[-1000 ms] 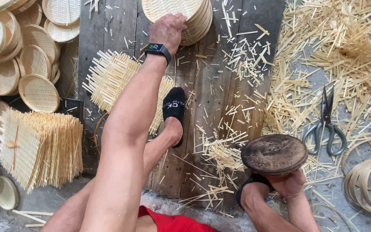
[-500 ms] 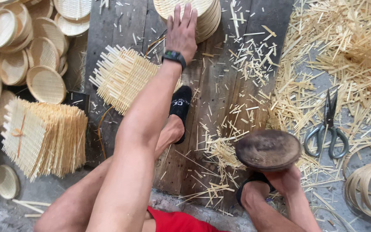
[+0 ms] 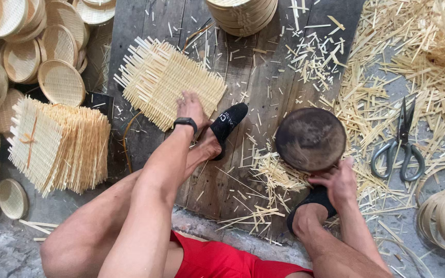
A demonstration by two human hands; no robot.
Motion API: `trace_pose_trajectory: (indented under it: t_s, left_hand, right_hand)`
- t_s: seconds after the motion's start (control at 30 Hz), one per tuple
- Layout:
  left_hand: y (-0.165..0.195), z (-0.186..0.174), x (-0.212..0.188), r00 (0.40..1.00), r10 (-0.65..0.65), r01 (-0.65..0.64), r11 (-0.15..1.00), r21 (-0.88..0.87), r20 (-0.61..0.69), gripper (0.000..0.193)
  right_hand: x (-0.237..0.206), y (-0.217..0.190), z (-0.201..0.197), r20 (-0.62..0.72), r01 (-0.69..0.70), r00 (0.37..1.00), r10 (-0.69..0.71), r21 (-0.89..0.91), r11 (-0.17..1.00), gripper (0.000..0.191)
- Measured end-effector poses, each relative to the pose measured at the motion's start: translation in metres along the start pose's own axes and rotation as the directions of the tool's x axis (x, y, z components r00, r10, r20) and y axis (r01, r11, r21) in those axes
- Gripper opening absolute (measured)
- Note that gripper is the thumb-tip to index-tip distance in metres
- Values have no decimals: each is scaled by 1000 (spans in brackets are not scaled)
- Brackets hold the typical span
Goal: The person sits on the workshop floor and assembles bamboo steamer baskets. They take a square woven bamboo mat, press it into a round wooden rim, tuck and trim the protruding mat ends with scissors, then place the finished basket onto a stack of completed baskets.
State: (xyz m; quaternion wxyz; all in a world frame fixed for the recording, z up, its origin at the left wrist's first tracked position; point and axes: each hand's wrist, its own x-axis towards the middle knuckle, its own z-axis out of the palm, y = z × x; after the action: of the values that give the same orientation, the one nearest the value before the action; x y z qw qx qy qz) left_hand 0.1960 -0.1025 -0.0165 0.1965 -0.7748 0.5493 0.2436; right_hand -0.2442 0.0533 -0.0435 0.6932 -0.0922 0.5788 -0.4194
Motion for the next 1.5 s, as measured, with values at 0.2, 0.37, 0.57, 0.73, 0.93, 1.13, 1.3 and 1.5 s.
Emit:
trace_pose_trajectory:
  t_s: [0.2,0.37,0.57,0.73,0.93,1.13,1.3,1.5]
  left_hand:
    - [-8,1,4,997,51,-53,998,-38,-65,62]
    - [-15,-68,-3,958,49,-51,999,0,-284,24]
    - [2,-177,-58,803,436,-406,899,163,-407,18]
    - [118,-60,-144,357,877,-900,415,132,-323,21]
    - [137,67,-183,192,934,-930,271,247,-302,54]
    - [118,84,-124,604,580,-793,505,-340,-546,39]
    - [107,87,-54,940,321,-6,355,-935,116,28]
    - [89,117,-55,903,368,96,327,-940,220,22]
  right_hand:
    - [0,19,-2,62,92,995,-76,-341,935,33]
    - [5,31,3,83,52,996,-11,-512,857,31]
    - [-8,8,9,-5,240,959,-284,-523,818,35]
    - [-1,-30,6,150,62,985,-81,129,990,46]
    - [32,-18,-8,15,226,970,-241,-412,883,26]
    - [41,7,-18,7,279,956,-293,-329,902,23]
    - [39,6,-23,11,278,957,-291,-329,903,26]
    - [32,22,-34,-33,239,949,-314,-578,781,26]
